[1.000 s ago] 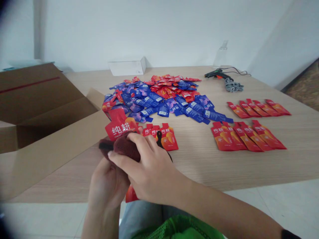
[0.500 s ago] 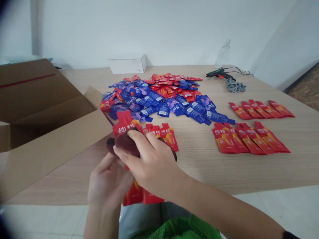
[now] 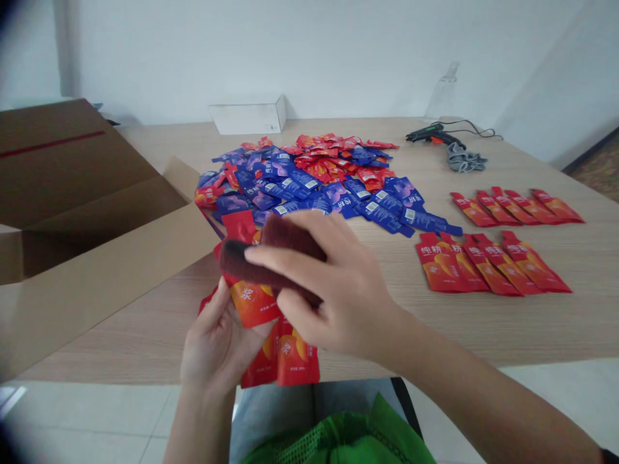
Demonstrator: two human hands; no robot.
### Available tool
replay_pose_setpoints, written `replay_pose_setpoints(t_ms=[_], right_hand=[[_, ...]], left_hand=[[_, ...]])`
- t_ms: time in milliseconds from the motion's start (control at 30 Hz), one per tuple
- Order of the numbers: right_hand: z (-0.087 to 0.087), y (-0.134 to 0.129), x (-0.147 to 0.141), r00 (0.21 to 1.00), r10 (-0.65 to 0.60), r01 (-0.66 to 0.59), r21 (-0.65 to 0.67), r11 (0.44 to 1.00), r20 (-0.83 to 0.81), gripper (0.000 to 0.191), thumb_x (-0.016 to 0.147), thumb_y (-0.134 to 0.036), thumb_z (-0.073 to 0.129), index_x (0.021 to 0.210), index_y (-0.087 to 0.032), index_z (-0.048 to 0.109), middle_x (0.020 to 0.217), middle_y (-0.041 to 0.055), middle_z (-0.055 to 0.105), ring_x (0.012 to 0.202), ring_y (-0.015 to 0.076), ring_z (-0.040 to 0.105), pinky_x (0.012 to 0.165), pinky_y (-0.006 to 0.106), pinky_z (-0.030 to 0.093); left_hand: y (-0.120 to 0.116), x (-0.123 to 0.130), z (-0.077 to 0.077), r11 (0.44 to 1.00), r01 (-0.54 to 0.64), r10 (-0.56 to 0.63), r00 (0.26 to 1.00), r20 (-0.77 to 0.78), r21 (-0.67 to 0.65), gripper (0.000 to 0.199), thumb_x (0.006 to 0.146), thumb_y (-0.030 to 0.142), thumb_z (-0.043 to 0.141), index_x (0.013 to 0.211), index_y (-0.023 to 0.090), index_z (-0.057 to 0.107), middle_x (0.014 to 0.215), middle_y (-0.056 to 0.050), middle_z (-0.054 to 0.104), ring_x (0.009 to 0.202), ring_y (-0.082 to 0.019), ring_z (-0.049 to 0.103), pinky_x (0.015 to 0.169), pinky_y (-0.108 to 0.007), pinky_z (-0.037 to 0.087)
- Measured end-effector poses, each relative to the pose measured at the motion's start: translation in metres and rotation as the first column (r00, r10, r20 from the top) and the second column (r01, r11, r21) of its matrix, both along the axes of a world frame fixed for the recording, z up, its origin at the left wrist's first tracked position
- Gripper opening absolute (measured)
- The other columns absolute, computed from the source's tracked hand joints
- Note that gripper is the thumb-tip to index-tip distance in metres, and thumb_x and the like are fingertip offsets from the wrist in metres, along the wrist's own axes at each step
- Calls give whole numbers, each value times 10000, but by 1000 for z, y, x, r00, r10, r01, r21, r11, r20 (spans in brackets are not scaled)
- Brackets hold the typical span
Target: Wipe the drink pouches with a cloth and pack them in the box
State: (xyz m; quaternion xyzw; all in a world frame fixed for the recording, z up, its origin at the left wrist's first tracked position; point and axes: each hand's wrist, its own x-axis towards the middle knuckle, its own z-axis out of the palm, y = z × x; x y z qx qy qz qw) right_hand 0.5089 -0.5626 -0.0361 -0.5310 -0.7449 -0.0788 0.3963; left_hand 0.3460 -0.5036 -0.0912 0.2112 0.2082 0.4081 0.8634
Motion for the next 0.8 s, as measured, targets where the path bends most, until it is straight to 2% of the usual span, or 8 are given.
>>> replay_pose_setpoints(t_ms=[67,133,267,367,433,500,633,800], right_hand=[[0,11,0,992,-107,107,11,994,64,411,877,-106,528,1240,-225,677,1299,127,579,1144,273,551,931,467,501],[-8,18,-7,979,-116,118,1,993,165,404,908,-136,512,1266,-224,676,1308,143,583,1117,297,549,838,453,526],[-36,9,-25,960,-50,61,-34,998,277,347,947,-162,481,1185,-225,726,1221,137,638,945,257,571,656,354,507],[-44,-9,-27,960,80,-32,-178,984,268,314,939,-184,497,1122,-247,744,1124,112,660,889,241,576,607,336,490],[-38,-15,-21,975,140,-90,-265,960,174,312,908,-176,527,1117,-258,744,1143,104,646,935,241,590,653,351,519],[-25,-13,-12,991,115,-94,-250,964,70,336,877,-155,548,1139,-251,735,1208,108,618,1010,237,598,756,378,544],[0,10,1,992,-116,119,-55,991,55,385,869,-137,556,1215,-221,700,1224,124,600,1099,265,583,902,446,522],[-12,15,-10,960,-223,230,-21,973,171,372,909,-156,524,1235,-207,696,1226,167,587,1093,313,571,833,474,539]], left_hand=[[0,6,1,999,-48,47,998,29,12,349,1017,357,410,1178,313,717,1173,14,758,1240,-200,618,1101,-377,447],[2,11,2,997,-74,74,997,30,14,355,1023,344,401,1166,297,722,1189,15,753,1282,-191,585,1133,-365,413],[11,10,3,998,-59,59,997,-54,-5,353,1005,358,439,1124,225,743,1094,-44,780,1278,-226,593,1140,-385,408],[14,5,2,998,-54,53,993,-103,-12,359,994,374,461,1214,220,700,1142,-61,765,1298,-259,577,1128,-432,422],[13,3,2,999,-47,44,994,-103,-27,358,999,372,461,1242,229,682,1181,-55,752,1299,-253,575,1124,-428,426],[10,3,2,998,-58,54,994,-100,-38,355,1008,369,448,1235,232,684,1177,-49,755,1284,-239,588,1120,-410,431],[6,7,7,998,-44,39,995,-90,-48,342,1018,348,433,1215,244,693,1152,-27,765,1213,-213,638,1104,-383,450],[4,11,15,993,-46,39,997,-69,-105,338,1022,344,429,1127,224,728,1099,-20,780,1145,-190,675,1085,-346,469]])
